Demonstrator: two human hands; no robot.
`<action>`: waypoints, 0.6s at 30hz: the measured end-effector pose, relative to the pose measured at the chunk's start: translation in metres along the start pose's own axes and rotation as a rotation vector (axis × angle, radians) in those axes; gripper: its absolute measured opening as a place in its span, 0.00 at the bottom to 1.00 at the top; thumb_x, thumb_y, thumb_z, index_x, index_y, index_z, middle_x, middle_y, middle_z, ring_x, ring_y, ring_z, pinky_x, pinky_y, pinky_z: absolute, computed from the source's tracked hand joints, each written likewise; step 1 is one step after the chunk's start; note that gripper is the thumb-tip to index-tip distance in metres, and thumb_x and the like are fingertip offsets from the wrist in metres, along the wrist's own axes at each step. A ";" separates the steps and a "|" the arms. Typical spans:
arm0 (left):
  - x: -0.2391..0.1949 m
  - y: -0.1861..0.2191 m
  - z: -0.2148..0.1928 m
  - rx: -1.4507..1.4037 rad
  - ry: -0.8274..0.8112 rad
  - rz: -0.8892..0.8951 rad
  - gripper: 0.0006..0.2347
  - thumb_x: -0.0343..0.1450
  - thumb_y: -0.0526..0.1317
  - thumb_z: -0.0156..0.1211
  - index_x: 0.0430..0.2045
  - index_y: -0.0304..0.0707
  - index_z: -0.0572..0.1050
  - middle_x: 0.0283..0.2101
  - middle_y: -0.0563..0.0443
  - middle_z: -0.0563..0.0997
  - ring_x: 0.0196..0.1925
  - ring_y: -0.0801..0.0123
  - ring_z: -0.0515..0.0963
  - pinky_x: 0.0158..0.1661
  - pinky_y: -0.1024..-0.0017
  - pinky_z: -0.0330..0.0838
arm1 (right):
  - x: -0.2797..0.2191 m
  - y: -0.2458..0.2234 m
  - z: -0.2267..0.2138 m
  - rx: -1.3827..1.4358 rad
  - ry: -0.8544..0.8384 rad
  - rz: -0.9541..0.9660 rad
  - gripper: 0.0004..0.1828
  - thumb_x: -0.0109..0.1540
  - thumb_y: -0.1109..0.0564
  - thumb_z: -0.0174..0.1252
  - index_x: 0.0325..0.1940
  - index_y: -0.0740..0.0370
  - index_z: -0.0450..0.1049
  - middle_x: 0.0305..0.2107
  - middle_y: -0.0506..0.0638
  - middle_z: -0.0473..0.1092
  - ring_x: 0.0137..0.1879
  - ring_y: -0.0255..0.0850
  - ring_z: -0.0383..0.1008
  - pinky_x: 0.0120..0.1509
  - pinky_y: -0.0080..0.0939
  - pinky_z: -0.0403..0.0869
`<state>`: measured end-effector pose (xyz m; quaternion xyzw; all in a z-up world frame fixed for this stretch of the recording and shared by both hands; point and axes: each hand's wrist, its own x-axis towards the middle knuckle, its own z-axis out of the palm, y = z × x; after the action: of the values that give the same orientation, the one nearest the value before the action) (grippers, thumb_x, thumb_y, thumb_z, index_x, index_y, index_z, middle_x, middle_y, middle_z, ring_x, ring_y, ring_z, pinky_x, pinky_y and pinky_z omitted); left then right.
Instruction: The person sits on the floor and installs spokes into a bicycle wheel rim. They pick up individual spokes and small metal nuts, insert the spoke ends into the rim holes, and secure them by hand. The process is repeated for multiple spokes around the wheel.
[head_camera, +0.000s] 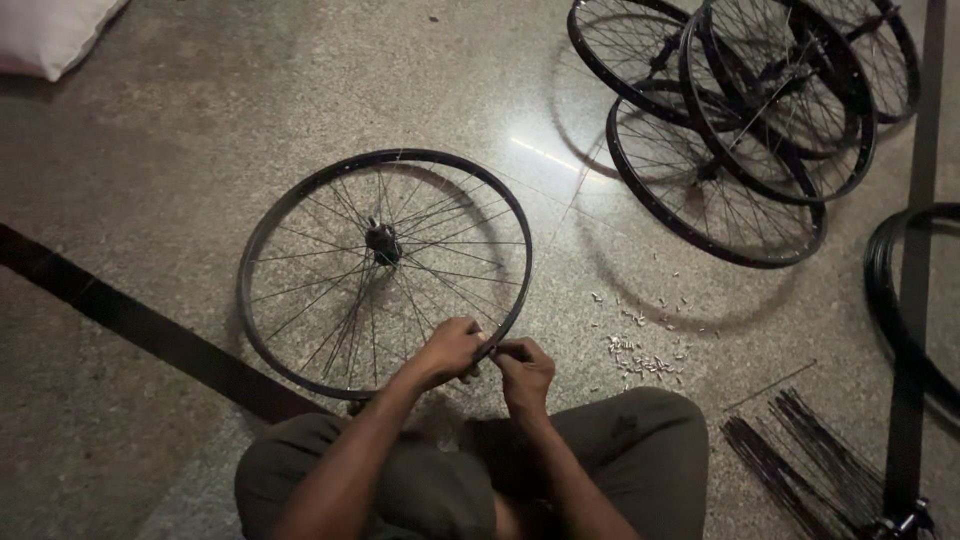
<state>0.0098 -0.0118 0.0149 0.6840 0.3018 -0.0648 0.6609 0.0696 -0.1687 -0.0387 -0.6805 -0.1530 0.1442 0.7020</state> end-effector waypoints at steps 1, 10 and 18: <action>0.001 0.000 0.000 0.001 0.004 -0.006 0.08 0.71 0.36 0.53 0.30 0.24 0.74 0.24 0.38 0.80 0.19 0.58 0.82 0.17 0.63 0.77 | 0.000 -0.002 0.002 0.009 -0.004 -0.008 0.03 0.55 0.67 0.64 0.33 0.68 0.80 0.27 0.49 0.77 0.35 0.33 0.75 0.41 0.33 0.74; 0.001 0.003 0.003 0.070 0.019 -0.002 0.10 0.73 0.38 0.54 0.30 0.24 0.73 0.24 0.38 0.81 0.19 0.59 0.83 0.16 0.64 0.76 | -0.010 -0.010 0.014 -0.049 -0.037 -0.054 0.03 0.55 0.68 0.64 0.32 0.66 0.79 0.28 0.49 0.77 0.35 0.34 0.77 0.41 0.34 0.76; -0.003 0.004 0.001 0.020 -0.021 -0.032 0.09 0.74 0.37 0.51 0.31 0.26 0.72 0.25 0.41 0.80 0.18 0.61 0.82 0.16 0.64 0.75 | 0.001 -0.008 0.004 0.043 -0.116 0.113 0.04 0.53 0.67 0.64 0.32 0.67 0.77 0.27 0.49 0.77 0.35 0.34 0.76 0.41 0.34 0.75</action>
<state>0.0097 -0.0137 0.0192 0.6852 0.3051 -0.0854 0.6559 0.0688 -0.1647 -0.0307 -0.6634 -0.1517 0.2260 0.6970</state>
